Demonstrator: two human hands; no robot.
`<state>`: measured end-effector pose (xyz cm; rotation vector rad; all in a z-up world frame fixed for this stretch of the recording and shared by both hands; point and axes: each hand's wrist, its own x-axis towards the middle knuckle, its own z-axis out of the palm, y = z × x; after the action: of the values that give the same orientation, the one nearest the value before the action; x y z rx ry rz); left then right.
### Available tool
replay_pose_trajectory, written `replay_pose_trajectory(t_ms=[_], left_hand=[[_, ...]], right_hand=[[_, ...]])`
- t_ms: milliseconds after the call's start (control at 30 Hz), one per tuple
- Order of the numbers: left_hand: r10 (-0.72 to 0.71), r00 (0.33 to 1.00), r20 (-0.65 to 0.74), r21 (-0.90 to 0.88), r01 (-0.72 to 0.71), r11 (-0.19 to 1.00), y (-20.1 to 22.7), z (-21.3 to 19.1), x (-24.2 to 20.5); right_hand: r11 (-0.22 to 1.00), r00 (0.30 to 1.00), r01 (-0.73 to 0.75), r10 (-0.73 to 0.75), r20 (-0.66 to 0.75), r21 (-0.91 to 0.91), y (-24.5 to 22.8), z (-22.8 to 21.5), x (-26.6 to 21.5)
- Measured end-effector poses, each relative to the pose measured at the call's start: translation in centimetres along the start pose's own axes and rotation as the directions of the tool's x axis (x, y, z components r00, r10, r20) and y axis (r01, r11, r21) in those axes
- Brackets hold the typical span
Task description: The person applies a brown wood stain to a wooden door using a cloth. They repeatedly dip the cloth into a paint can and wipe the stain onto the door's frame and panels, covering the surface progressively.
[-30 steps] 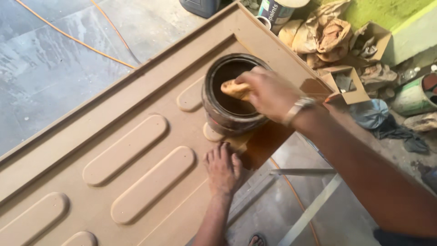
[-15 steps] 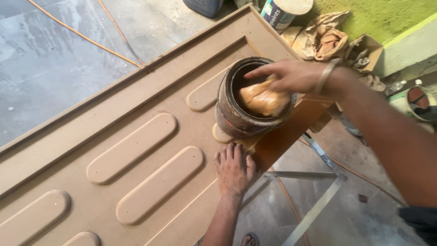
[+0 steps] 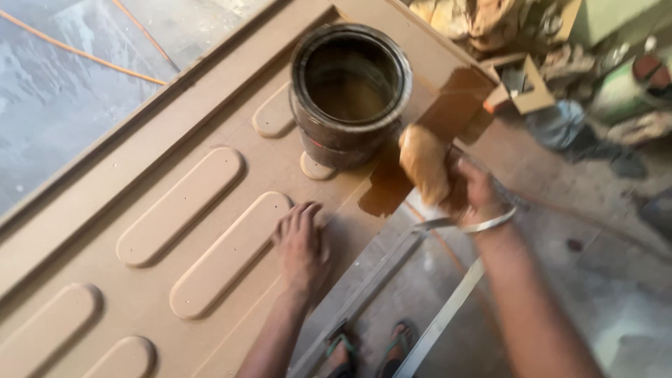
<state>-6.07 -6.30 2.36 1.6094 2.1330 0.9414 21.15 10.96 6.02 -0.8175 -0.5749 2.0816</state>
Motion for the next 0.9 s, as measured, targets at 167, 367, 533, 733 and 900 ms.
replay_pose_trajectory(t_ms=[167, 367, 533, 733, 900], left_hand=[[0.142, 0.989, 0.050, 0.173, -0.148, 0.974, -0.4, -2.6, -3.8], [0.369, 0.916, 0.158, 0.097, -0.386, 0.917, 1.4, 1.2, -1.6], [0.385, 0.918, 0.094, 0.221, -0.396, 0.891, 0.7, 2.4, -0.7], [0.314, 0.949, -0.035, 0.122, -0.307, 0.944, 0.4, 2.6, -0.5], [0.325, 0.945, -0.035, 0.133, -0.318, 0.939, -0.1, 2.8, -0.5]], right_hand=[[0.900, 0.979, -0.160, 0.198, -0.055, 0.405, 15.6, -2.9, -8.8], [0.992, 0.964, 0.089, -0.064, -0.257, 0.086, 20.5, -4.2, -6.3], [0.865, 0.795, 0.495, -0.488, -0.359, -0.080, 14.4, -9.0, 1.1], [0.877, 0.827, 0.392, -0.468, -0.311, -0.277, 23.4, -2.6, -4.5], [0.843, 0.824, 0.374, -0.493, -0.279, -0.387, 29.8, 2.0, -9.1]])
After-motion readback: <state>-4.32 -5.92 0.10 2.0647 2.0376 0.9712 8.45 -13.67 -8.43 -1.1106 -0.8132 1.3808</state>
